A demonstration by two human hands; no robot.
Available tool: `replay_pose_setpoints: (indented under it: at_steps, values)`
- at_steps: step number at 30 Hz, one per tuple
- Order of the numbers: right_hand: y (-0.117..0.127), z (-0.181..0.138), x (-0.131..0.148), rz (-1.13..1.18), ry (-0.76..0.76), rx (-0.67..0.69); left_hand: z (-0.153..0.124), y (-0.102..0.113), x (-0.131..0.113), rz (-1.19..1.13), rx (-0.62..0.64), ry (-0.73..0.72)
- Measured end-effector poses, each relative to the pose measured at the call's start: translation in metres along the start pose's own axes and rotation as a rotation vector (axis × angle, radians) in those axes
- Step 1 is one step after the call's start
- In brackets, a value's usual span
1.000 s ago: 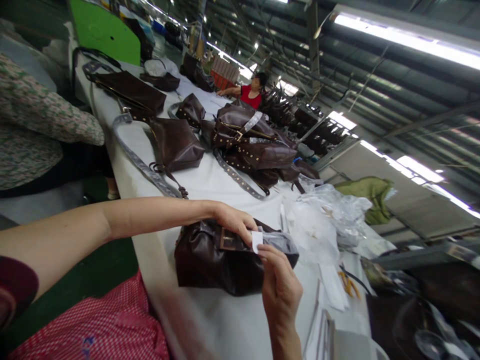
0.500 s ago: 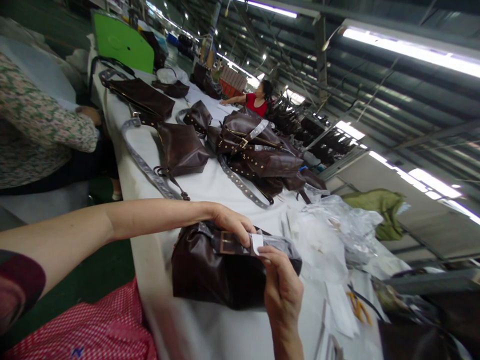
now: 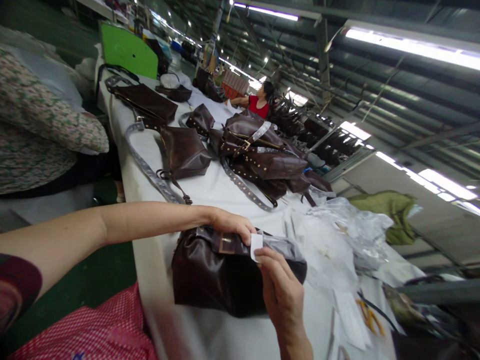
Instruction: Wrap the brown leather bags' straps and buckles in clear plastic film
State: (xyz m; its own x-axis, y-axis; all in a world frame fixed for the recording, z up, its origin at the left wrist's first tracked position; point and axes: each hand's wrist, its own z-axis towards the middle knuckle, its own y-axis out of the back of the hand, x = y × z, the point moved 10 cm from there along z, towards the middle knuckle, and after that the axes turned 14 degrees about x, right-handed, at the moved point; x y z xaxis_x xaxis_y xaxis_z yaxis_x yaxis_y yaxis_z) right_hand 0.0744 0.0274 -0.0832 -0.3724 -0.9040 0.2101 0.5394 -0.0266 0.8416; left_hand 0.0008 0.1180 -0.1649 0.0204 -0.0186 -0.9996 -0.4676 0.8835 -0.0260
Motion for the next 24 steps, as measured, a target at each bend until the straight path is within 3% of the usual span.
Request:
replay_pose_setpoints:
  at_steps: [7, 12, 17, 24]
  values:
    - [-0.004, 0.000, 0.019, -0.164, 0.131, 0.073, 0.002, -0.008, 0.017, -0.137, 0.085, 0.069]
    - [-0.002, -0.005, 0.019, -0.172, 0.125, 0.073, 0.002, -0.013, 0.008, -0.054, 0.055, 0.093]
    - [0.002, 0.000, 0.019, -0.147, 0.059, 0.170, -0.001, -0.015, 0.002, -0.021, -0.022, 0.152]
    - [0.007, 0.017, 0.018, -0.205, 0.027, 0.241, 0.000, -0.028, 0.000, -0.056, 0.013, 0.196]
